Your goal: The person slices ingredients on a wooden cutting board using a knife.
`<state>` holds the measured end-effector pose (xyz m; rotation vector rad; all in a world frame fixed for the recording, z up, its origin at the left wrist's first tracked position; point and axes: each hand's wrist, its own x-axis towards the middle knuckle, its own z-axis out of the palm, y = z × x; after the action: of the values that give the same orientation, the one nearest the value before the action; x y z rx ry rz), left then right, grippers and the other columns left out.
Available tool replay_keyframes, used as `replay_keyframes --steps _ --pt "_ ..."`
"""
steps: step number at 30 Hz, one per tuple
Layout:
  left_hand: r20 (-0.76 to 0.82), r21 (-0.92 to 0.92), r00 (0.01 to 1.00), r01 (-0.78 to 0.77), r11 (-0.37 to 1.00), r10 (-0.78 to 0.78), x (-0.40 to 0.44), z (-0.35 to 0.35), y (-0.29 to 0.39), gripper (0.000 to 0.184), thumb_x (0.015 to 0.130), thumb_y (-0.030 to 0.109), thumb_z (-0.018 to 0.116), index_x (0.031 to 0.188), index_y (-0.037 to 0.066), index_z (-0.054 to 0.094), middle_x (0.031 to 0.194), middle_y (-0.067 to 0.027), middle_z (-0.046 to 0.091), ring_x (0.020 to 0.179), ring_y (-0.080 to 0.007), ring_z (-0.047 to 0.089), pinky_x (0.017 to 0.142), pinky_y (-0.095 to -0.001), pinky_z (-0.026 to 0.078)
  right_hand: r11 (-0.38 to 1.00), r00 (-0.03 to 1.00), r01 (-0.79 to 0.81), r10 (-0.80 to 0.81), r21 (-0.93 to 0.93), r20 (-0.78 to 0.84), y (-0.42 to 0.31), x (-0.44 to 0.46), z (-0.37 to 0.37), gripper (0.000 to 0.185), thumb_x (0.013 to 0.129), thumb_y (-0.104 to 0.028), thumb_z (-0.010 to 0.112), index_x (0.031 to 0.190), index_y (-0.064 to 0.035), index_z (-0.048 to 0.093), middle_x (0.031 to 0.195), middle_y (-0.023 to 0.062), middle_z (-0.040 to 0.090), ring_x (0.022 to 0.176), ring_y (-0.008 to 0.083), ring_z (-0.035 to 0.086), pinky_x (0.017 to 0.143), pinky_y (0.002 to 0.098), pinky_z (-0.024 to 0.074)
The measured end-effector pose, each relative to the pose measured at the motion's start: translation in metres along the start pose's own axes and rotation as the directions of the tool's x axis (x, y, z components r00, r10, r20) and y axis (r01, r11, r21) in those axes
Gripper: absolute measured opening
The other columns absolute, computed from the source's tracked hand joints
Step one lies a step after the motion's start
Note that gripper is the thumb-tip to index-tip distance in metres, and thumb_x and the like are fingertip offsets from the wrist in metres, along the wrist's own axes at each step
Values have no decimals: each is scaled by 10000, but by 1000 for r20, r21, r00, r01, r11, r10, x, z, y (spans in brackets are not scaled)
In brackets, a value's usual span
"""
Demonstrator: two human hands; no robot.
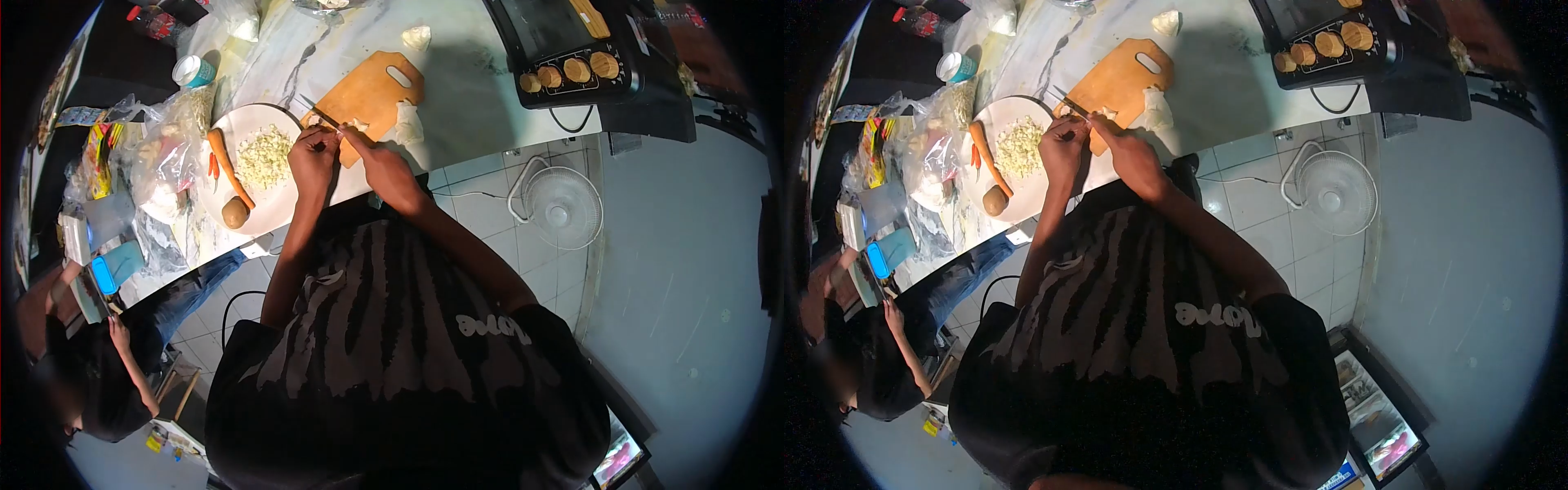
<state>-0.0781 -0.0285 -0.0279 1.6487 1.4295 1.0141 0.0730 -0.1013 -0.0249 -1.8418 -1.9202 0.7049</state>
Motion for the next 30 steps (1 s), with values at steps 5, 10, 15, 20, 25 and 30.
replay_keyframes --steps 5,10,15,20,25,30 --pt "14 64 999 29 998 -30 0 0 4 172 857 130 781 957 -9 770 910 -131 717 800 -230 682 727 -305 519 976 949 -203 217 -83 230 -9 -24 -35 792 859 14 502 1582 -228 288 837 256 669 782 418 683 688 502 544" --pt "-2 42 998 -61 997 61 2 4 2 148 836 94 778 957 8 773 868 -143 699 726 -254 660 679 -341 514 985 995 47 -32 165 -92 9 -42 -21 631 944 -26 468 1555 -126 348 1056 262 656 952 429 649 804 442 518" --pt "11 30 1000 -25 999 25 4 2 7 149 834 91 779 957 6 773 843 -129 697 701 -230 646 662 -324 507 908 966 183 -95 376 -241 7 -40 -25 557 999 -48 424 1547 -119 355 1072 284 647 933 479 617 800 474 501" --pt "8 -11 998 62 998 -62 5 2 11 133 820 69 785 934 1 775 788 -116 693 681 -194 636 646 -307 501 956 999 -32 29 291 13 6 -39 -28 556 1006 -47 423 1546 -166 367 1338 269 567 1142 485 570 941 477 495" --pt "-17 -29 1000 20 999 -20 5 3 5 113 820 51 781 919 -3 774 786 -116 690 669 -195 629 635 -303 496 968 996 -69 51 242 77 0 -34 -33 639 975 -23 440 1565 -238 321 1344 236 567 1006 500 602 851 532 506" --pt "-7 -16 999 31 999 -32 5 2 8 99 822 49 779 909 0 774 778 -117 684 667 -197 628 634 -306 495 990 996 -53 43 133 77 5 -30 -27 697 939 -10 468 1572 -251 303 1321 222 580 939 507 607 796 548 502"
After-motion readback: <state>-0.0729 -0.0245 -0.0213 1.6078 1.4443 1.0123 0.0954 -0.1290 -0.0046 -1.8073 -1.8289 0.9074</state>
